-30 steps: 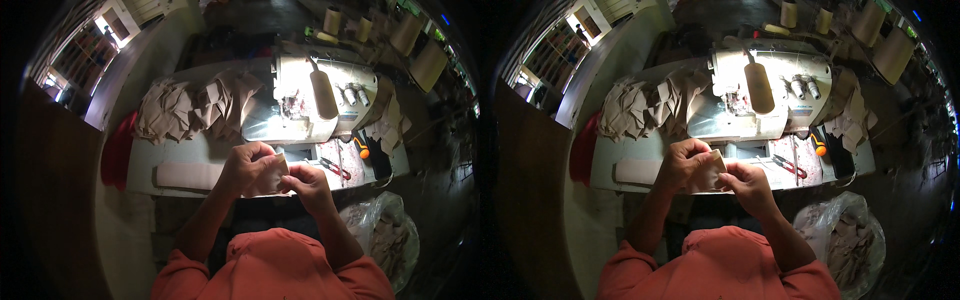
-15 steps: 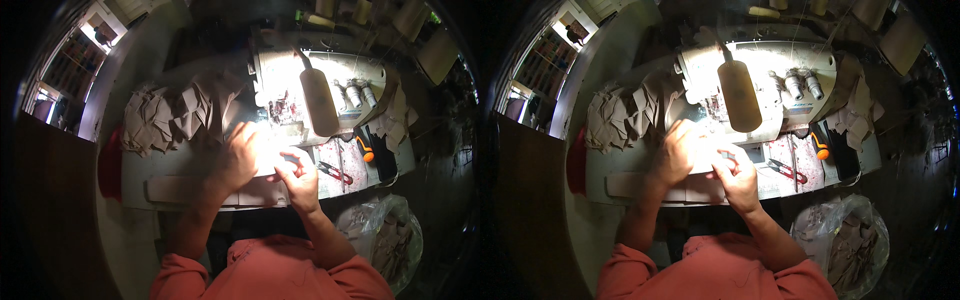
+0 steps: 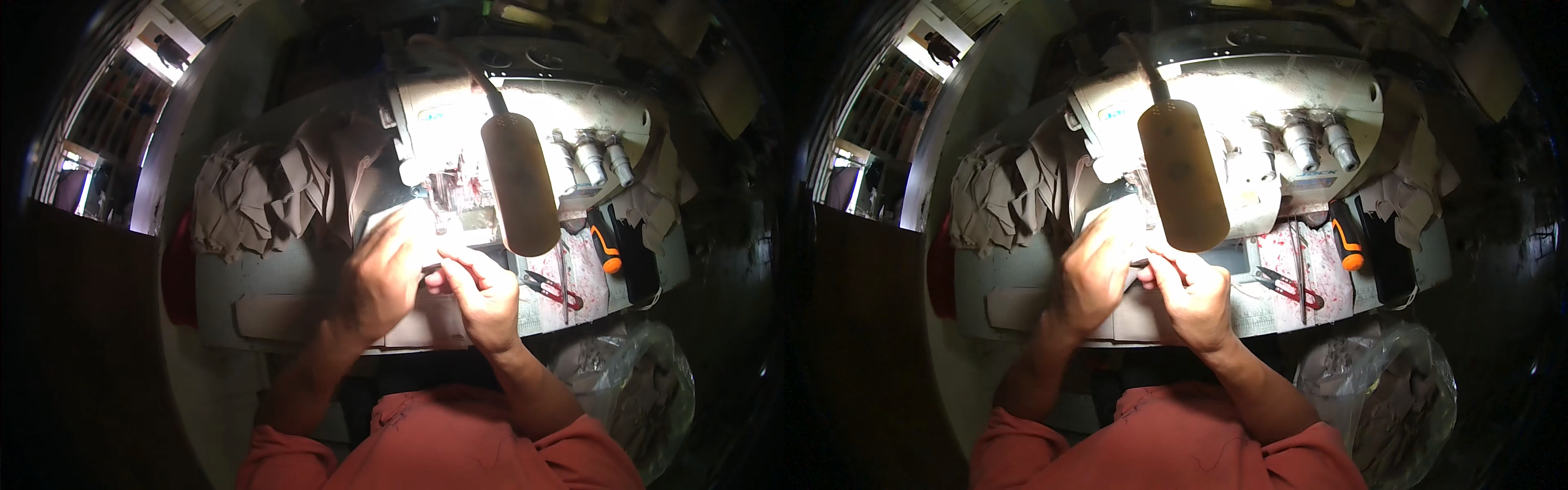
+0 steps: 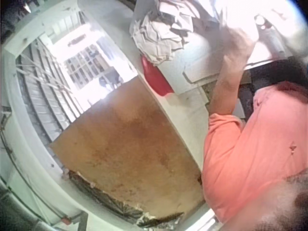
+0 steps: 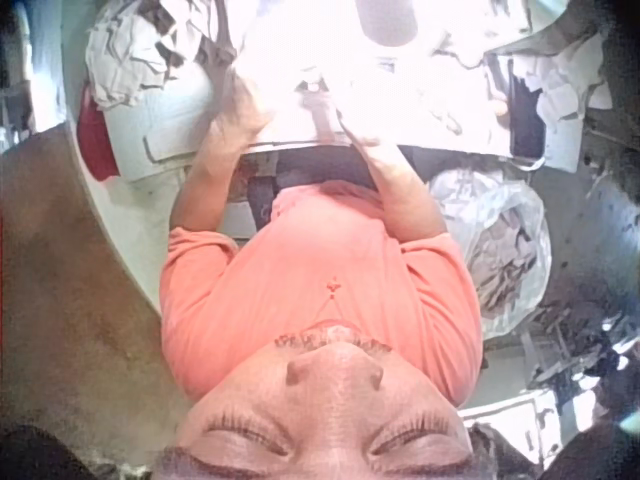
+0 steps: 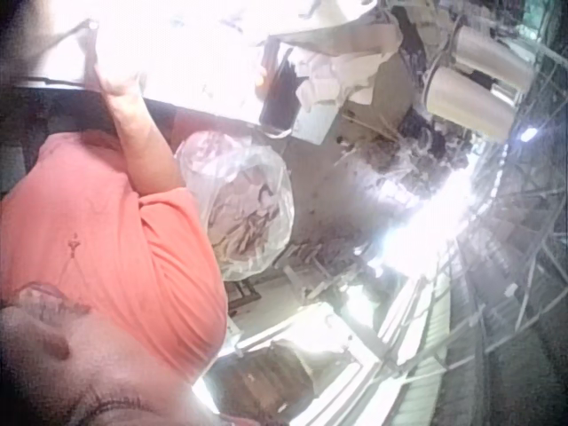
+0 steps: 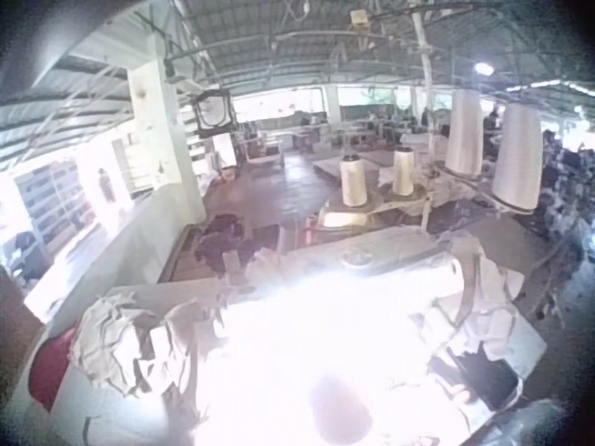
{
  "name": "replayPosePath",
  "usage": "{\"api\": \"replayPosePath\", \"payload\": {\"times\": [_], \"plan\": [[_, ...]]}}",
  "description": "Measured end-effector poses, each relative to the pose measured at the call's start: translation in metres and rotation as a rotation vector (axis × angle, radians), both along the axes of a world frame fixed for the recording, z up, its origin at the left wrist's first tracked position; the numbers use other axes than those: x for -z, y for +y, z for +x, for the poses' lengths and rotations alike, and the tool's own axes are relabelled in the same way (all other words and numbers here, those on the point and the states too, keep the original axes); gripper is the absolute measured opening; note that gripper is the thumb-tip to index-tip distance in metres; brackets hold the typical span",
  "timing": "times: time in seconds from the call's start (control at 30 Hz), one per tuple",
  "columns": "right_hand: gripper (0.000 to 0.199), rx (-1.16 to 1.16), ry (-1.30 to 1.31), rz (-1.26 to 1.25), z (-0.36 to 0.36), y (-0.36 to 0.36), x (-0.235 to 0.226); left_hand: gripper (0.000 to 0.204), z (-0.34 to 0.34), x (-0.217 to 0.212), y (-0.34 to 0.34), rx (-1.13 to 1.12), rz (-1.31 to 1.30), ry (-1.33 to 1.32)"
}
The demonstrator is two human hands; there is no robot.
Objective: The person repeatedly folds light-colored fabric pieces by hand and places them on a table next to a sewing machine. At the end, the person gathers the folded pieces and places them into a clear plastic bag.
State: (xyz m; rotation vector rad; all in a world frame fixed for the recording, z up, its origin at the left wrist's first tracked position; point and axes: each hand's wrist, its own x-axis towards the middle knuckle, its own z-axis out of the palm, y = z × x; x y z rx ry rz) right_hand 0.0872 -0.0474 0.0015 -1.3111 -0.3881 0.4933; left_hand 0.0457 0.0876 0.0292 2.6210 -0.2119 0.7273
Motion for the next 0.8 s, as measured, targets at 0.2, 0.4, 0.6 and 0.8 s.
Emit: {"api": "replayPosePath", "payload": {"times": [0.2,0.4,0.6,0.8], "plan": [[0.016,0.028,0.067,0.059,-0.010,-0.026,0.005,0.026,0.028,0.016,0.042,-0.178,0.099,0.157],[0.017,-0.097,-0.254,-0.414,-0.010,-0.042,0.022,0.030,0.085,0.006,0.100,-0.065,0.291,-0.185],[0.020,-0.148,-0.602,-0.751,-0.014,-0.024,0.025,0.016,-0.003,-0.027,0.051,-0.213,-0.395,-0.166],[0.020,-0.149,-0.626,-0.617,-0.019,-0.026,0.013,0.012,-0.103,0.029,-0.006,-0.257,-0.522,0.101]]}}
